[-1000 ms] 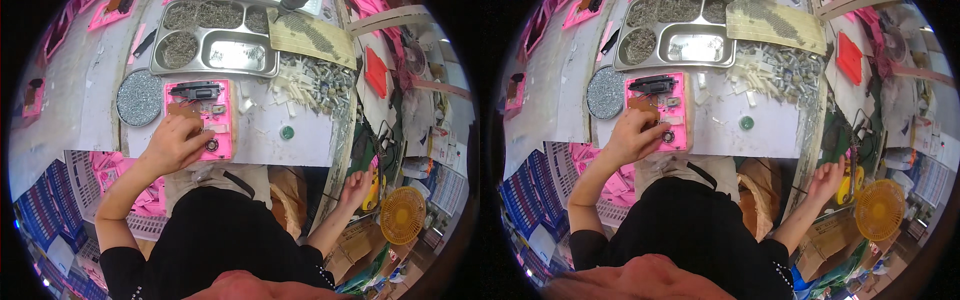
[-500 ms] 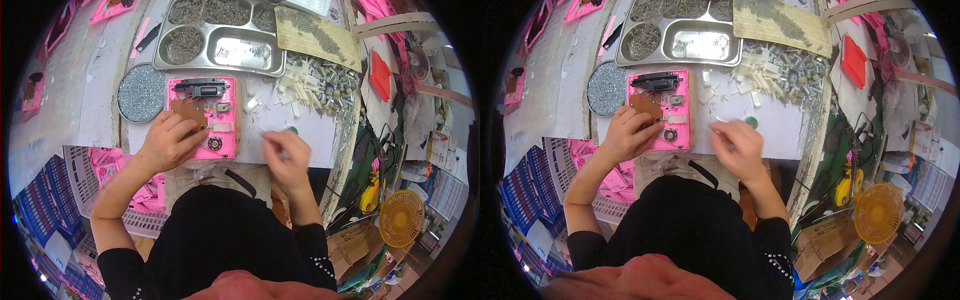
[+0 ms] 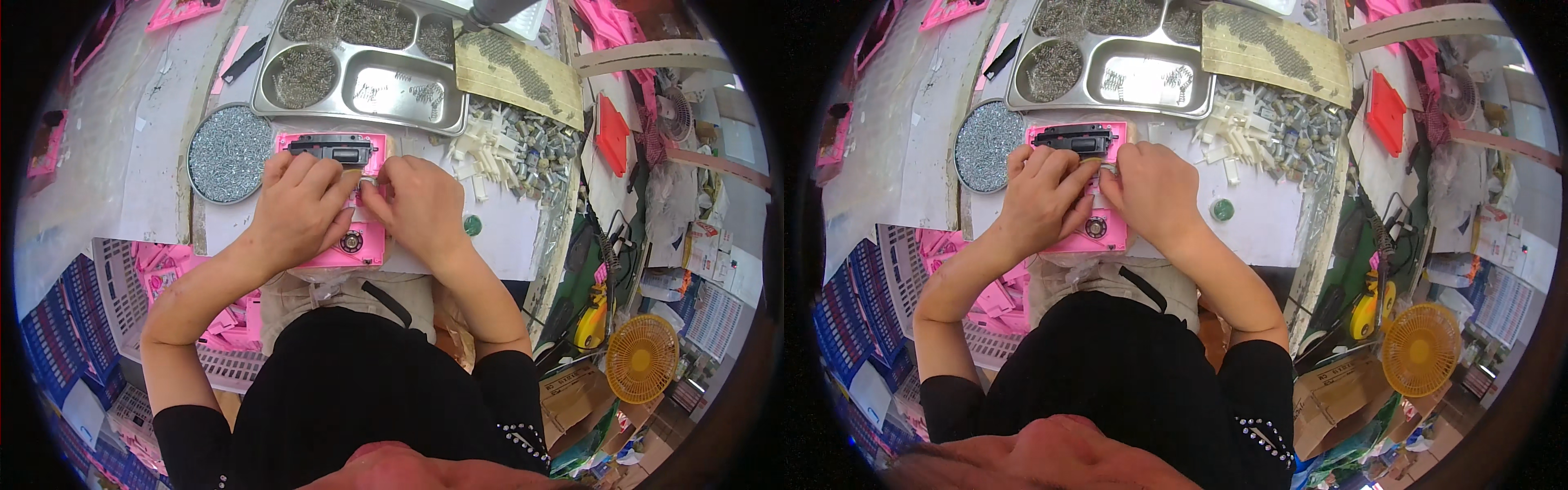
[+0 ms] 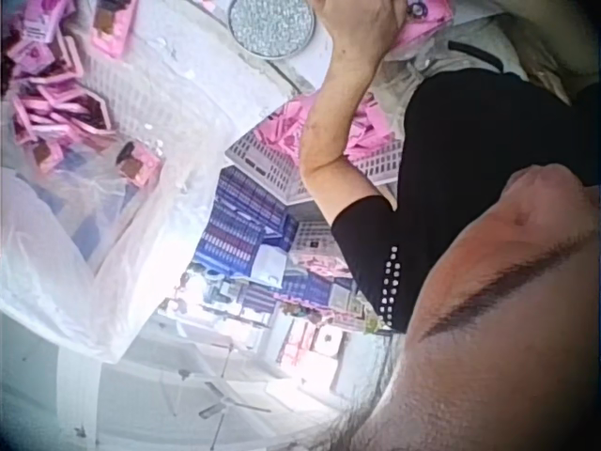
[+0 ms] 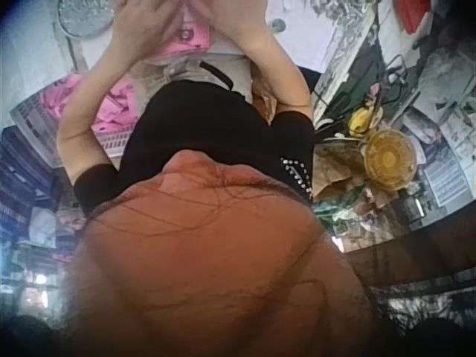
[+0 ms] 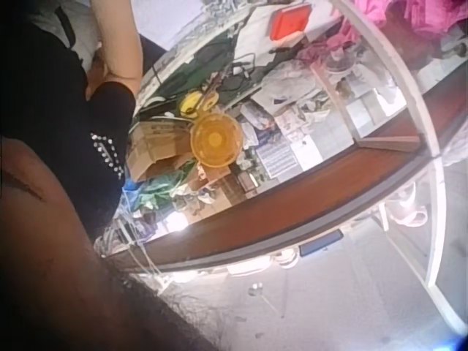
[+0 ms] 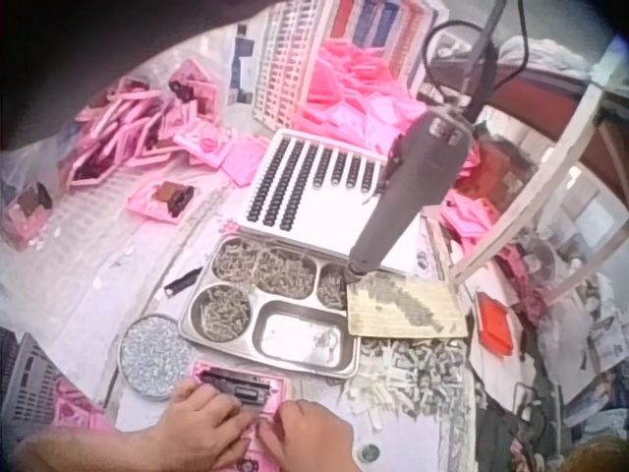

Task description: Assembling and soldering components inside a pink plastic toy housing.

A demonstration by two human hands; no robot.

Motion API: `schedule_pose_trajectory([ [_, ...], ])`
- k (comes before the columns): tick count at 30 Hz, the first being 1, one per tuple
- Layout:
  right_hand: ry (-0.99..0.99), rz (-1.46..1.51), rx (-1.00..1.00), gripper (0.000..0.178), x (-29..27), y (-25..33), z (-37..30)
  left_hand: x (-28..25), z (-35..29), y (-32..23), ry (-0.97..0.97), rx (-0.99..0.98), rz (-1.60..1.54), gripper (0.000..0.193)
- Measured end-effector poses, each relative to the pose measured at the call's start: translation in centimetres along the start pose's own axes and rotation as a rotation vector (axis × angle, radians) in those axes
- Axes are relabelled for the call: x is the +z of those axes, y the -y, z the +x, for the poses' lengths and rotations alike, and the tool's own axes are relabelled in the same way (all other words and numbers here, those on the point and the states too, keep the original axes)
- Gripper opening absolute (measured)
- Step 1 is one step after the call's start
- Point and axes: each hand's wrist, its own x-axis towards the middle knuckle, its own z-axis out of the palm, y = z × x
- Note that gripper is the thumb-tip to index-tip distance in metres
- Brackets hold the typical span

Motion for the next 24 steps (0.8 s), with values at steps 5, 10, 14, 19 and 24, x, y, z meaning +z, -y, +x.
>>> schedule_pose_trajectory([
  [5,-0.007,0.105,0.031,0.019,0.3,-0.5,-0.1,1.1,0.0,0.4,-0.070,0.106,-0.040,0.038],
  [10,0.125,0.543,0.370,0.017,0.4,-1.3,-0.5,1.1,0.1,0.5,0.000,0.118,-0.073,0.041],
  [14,0.097,0.760,0.485,0.013,1.0,-2.2,-1.6,0.9,0.5,0.4,0.007,0.107,-0.109,0.044],
  [19,0.037,0.732,0.386,0.013,0.1,-1.6,-2.6,0.9,0.4,0.4,0.023,0.115,-0.067,0.048],
  [24,-0.094,0.380,0.089,0.013,0.3,-0.6,-2.8,0.9,0.3,0.0,0.027,0.124,-0.015,0.049],
])
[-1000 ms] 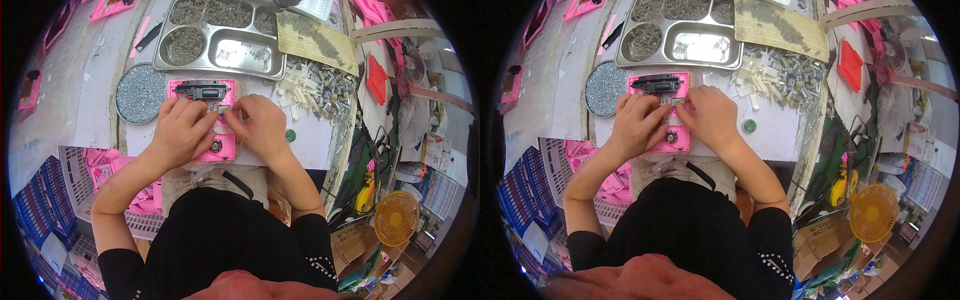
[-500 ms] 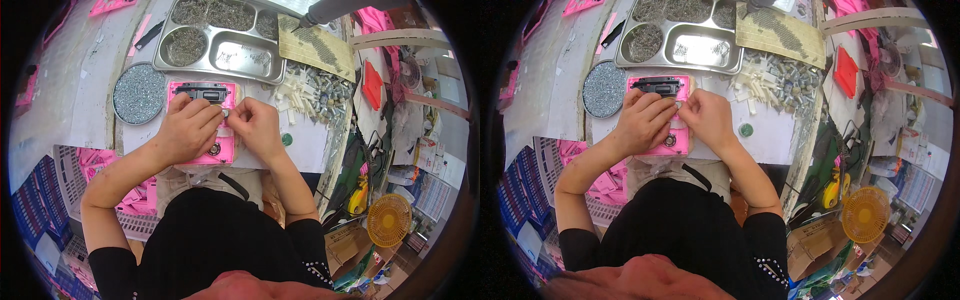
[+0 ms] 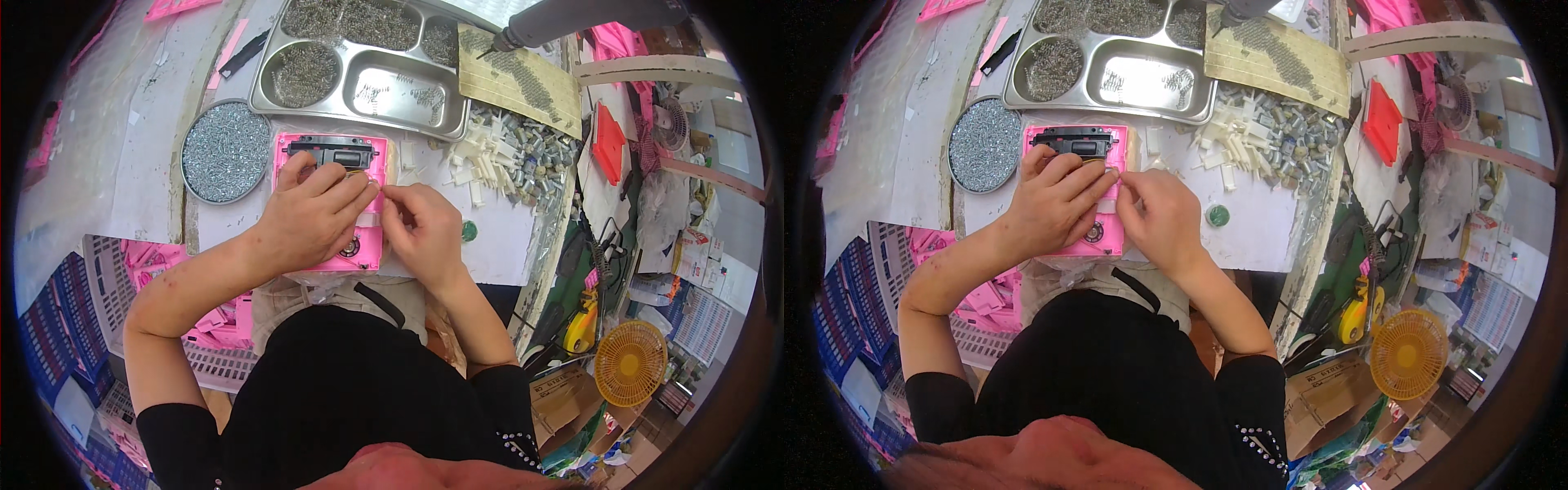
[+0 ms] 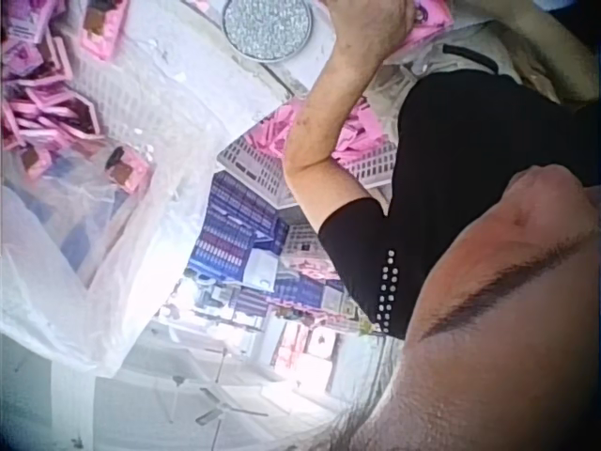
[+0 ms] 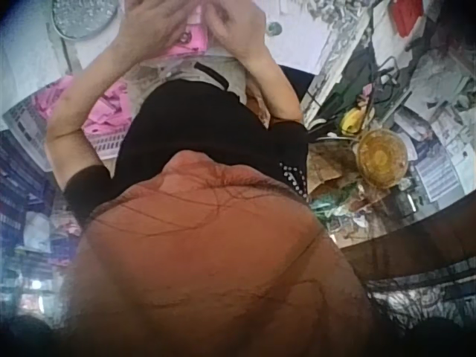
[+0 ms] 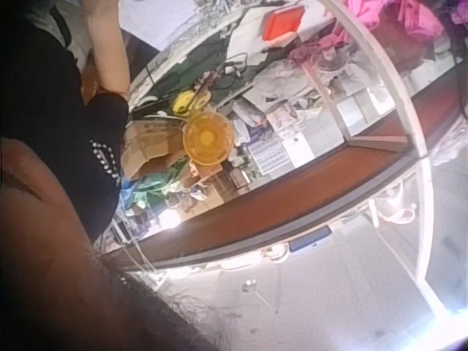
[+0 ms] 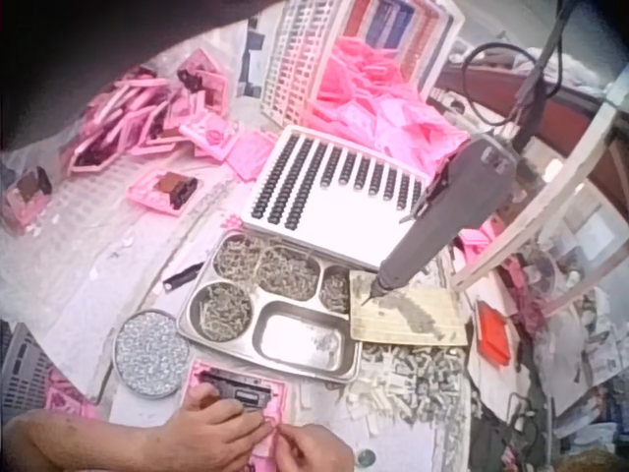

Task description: Assembling and soldering components inside a pink plastic toy housing.

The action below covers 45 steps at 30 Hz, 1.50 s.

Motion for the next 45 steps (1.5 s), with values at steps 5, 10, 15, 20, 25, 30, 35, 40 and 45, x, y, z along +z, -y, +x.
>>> schedule_pose_trajectory([
  [5,-0.009,-0.181,-0.123,0.013,0.5,0.9,-0.1,0.4,-0.3,0.1,0.026,-0.012,-0.054,0.049],
  [10,0.140,0.311,0.352,0.017,-0.4,-1.5,1.1,0.2,-0.2,0.2,0.029,-0.023,-0.121,0.049],
  [15,0.252,0.467,0.599,0.018,-0.7,-1.6,2.1,0.5,-0.4,0.6,0.002,-0.014,-0.143,0.047],
  [20,0.226,0.348,0.502,0.015,-0.1,-1.3,2.1,0.4,-0.4,0.8,-0.043,0.013,-0.119,0.039],
  [25,0.202,0.276,0.463,0.015,0.1,-0.8,2.2,-0.2,-0.9,1.6,-0.115,0.011,-0.024,0.030],
  [30,0.168,0.323,0.421,0.016,0.0,-1.6,1.8,-0.9,-1.1,2.4,-0.046,0.048,-0.101,0.032],
  [35,0.182,0.042,0.032,0.021,-0.9,-0.4,-0.1,-1.3,-1.6,3.4,-0.035,0.108,-0.100,0.033],
  [40,0.196,-0.211,-0.352,0.033,0.5,2.4,-2.2,-1.2,-1.8,3.5,-0.021,0.126,-0.086,0.038],
  [45,0.130,-0.173,-0.326,0.033,-0.5,1.5,-2.5,-1.5,-1.1,3.5,0.011,0.186,-0.026,0.041],
])
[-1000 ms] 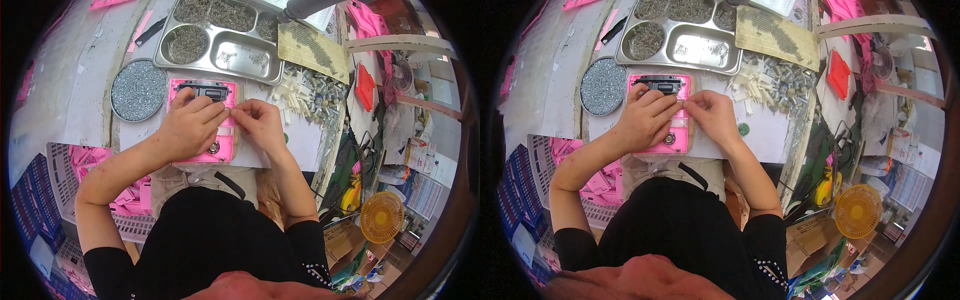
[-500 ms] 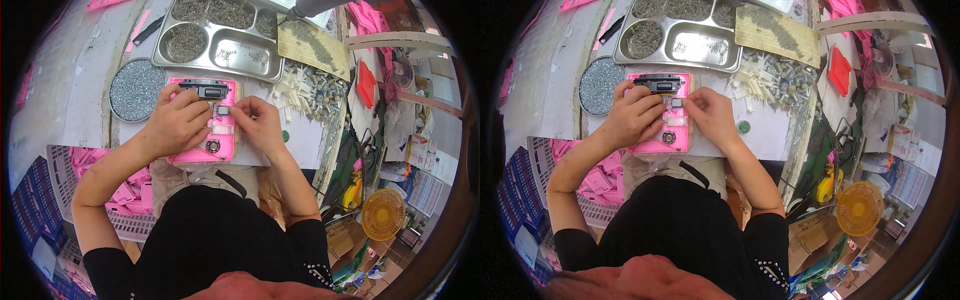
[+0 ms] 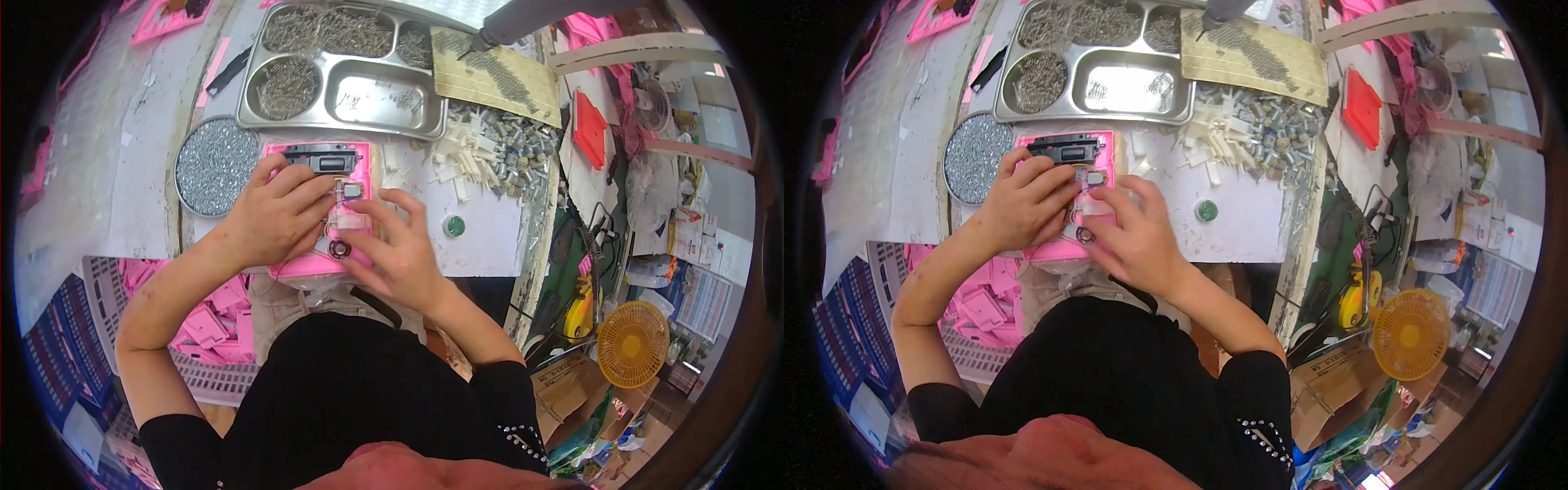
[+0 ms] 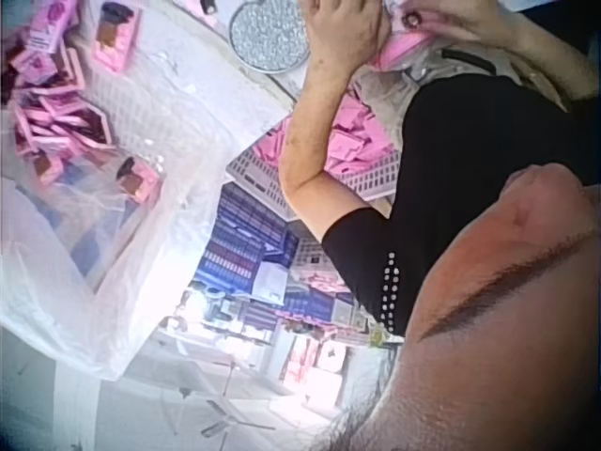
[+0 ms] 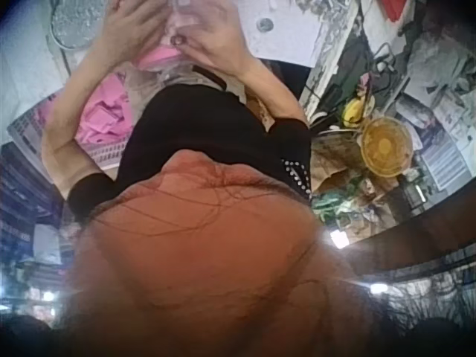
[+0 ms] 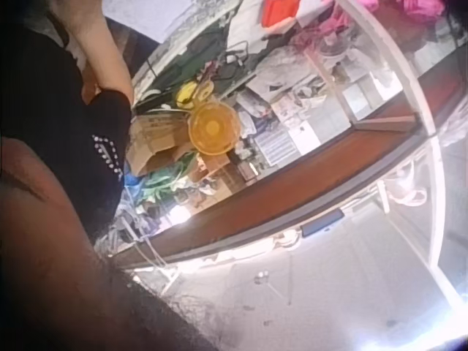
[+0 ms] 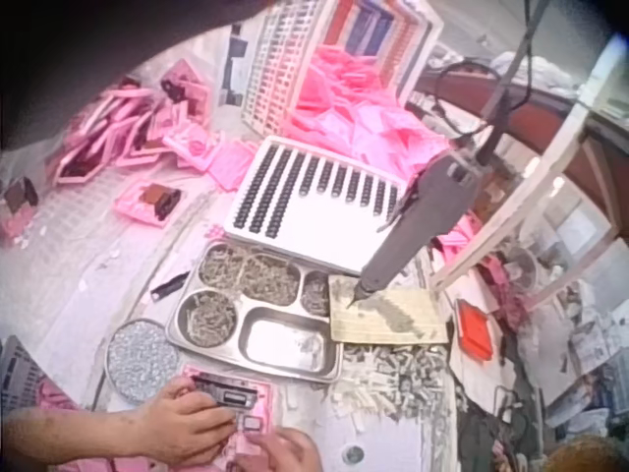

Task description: Assembling and soldering components inside a pink plastic toy housing.

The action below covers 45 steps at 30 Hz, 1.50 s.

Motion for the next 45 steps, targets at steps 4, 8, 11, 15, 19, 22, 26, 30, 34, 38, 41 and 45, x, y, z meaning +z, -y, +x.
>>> schedule_pose_trajectory([
  [4,-0.140,-0.013,0.113,0.028,-4.0,-3.6,-1.8,-1.1,1.0,0.4,0.084,0.085,0.032,0.041],
  [8,-0.287,-0.331,0.216,0.020,-12.2,-9.9,-2.5,-0.3,1.1,1.0,0.111,0.129,0.046,0.043],
  [11,-0.437,-0.526,0.325,0.012,-18.1,-16.8,-2.2,-0.6,1.9,0.7,0.142,0.164,0.078,0.040],
  [15,-0.685,-0.396,0.749,0.024,-23.7,-29.5,-0.1,-1.8,1.6,1.1,0.168,0.277,0.191,0.039],
  [19,-0.589,-0.512,0.937,0.029,-27.3,-40.6,1.0,-1.9,2.1,2.0,0.272,0.349,0.188,0.046],
  [22,-0.319,-0.834,0.827,0.031,-27.9,-45.1,5.9,-2.4,1.7,2.4,0.362,0.334,0.197,0.052],
  [26,-0.242,-1.153,0.555,0.027,-26.8,-49.6,10.6,-3.3,1.8,2.3,0.439,0.349,0.193,0.047],
  [30,-0.239,-1.081,0.636,0.027,-23.3,-53.3,14.8,-3.2,0.6,2.7,0.501,0.324,0.140,0.041],
  [34,-0.249,-0.993,0.654,0.027,-23.4,-54.3,14.5,-3.5,1.3,2.8,0.517,0.319,0.139,0.040],
  [38,-0.354,-0.832,0.535,0.027,-26.2,-53.3,13.4,-2.9,2.0,1.3,0.447,0.232,0.188,0.040],
  [41,-0.450,-0.774,0.432,0.027,-29.1,-50.2,12.4,-2.1,1.7,0.1,0.419,0.109,0.171,0.040],
  [45,-0.696,-0.764,0.664,0.031,-32.4,-44.1,8.7,-1.3,0.8,-1.7,0.400,-0.075,0.144,0.045],
])
